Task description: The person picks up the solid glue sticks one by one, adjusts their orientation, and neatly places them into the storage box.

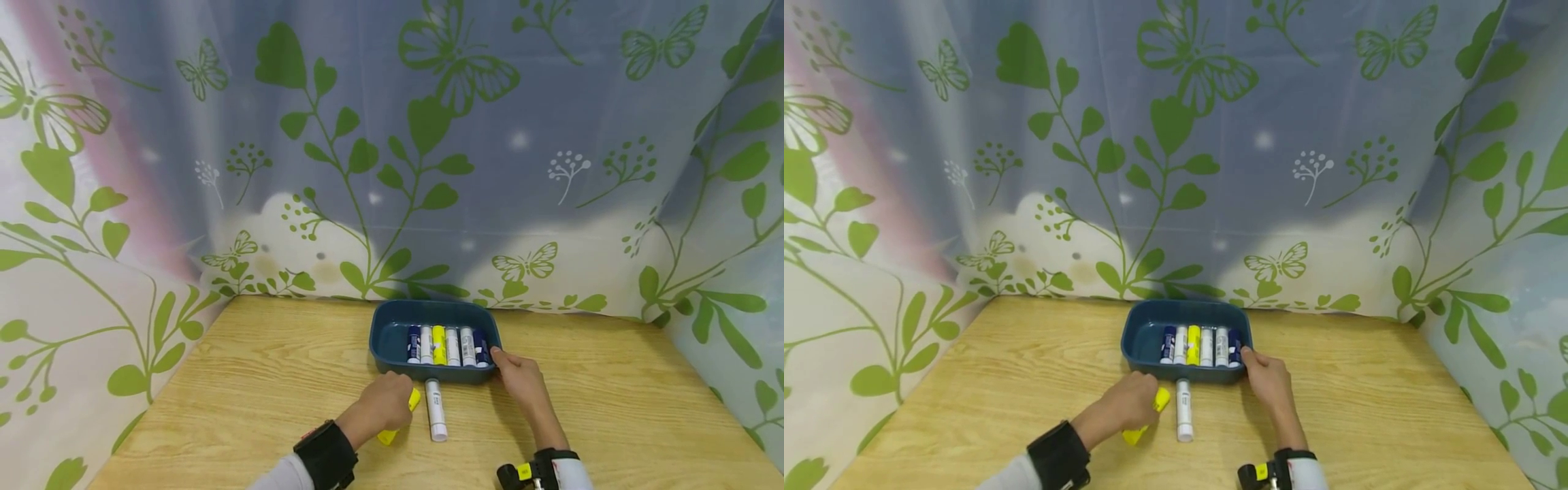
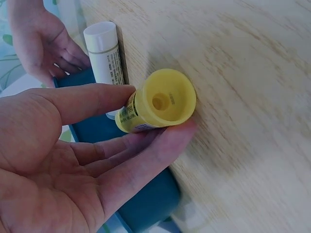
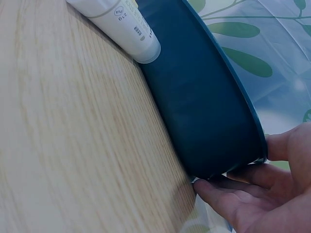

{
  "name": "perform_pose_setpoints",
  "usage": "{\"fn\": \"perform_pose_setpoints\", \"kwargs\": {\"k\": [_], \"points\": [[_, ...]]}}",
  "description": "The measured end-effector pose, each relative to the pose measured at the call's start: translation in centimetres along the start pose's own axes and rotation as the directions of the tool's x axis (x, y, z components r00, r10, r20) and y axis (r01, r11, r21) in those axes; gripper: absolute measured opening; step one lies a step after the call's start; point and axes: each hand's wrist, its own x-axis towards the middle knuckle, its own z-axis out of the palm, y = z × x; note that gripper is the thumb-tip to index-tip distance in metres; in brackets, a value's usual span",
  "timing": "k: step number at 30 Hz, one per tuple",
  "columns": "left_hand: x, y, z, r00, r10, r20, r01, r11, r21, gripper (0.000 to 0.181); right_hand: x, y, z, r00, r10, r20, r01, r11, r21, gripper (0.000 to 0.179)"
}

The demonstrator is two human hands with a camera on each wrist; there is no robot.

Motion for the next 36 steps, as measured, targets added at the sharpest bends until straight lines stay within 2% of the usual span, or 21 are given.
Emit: {"fn": "perform_pose_setpoints", "kwargs": {"k": [4, 10, 19, 25, 31, 33, 36], "points": [[0.1, -0.3, -0.2, 1.000, 0.022, -0.007, -0.022, 1.000, 0.004, 0.026, 0.0, 0.0, 0.0, 1.000, 0.001, 0.001, -0.001, 1.000, 0.010, 0.064], [0.1, -0.7, -1.3, 0.998, 0.054, -0.020, -0.053, 0.998, 0.031, 0.025, 0.0, -0.1, 0.1, 1.000, -0.001, 0.006, 0.001, 1.000, 0.023, 0.064], [-0.2, -0.5, -4.4, 0.992, 0.120, -0.031, -0.117, 0.991, 0.068, 0.026, 0.0, -0.1, 0.0, 1.000, 0.010, 0.004, -0.010, 1.000, 0.014, 0.064], [-0.3, 0.1, -6.8, 0.989, 0.150, 0.014, -0.151, 0.983, 0.100, 0.023, 0.0, -0.1, -0.1, 1.000, 0.004, -0.007, -0.004, 1.000, 0.008, 0.063], [-0.5, 0.1, -8.2, 0.978, 0.206, 0.015, -0.206, 0.973, 0.100, 0.020, 0.1, -0.2, -0.1, 1.000, 0.023, -0.006, -0.023, 1.000, 0.001, 0.066], [-0.5, 0.1, -8.5, 0.975, 0.223, 0.004, -0.222, 0.970, 0.100, 0.023, 0.1, -0.2, 0.0, 1.000, 0.027, -0.003, -0.027, 1.000, -0.005, 0.066], [-0.1, 0.1, -9.1, 0.968, 0.249, -0.017, -0.247, 0.966, 0.078, 0.042, 0.1, -0.1, 0.0, 1.000, 0.023, -0.006, -0.023, 1.000, -0.009, 0.067]]}}
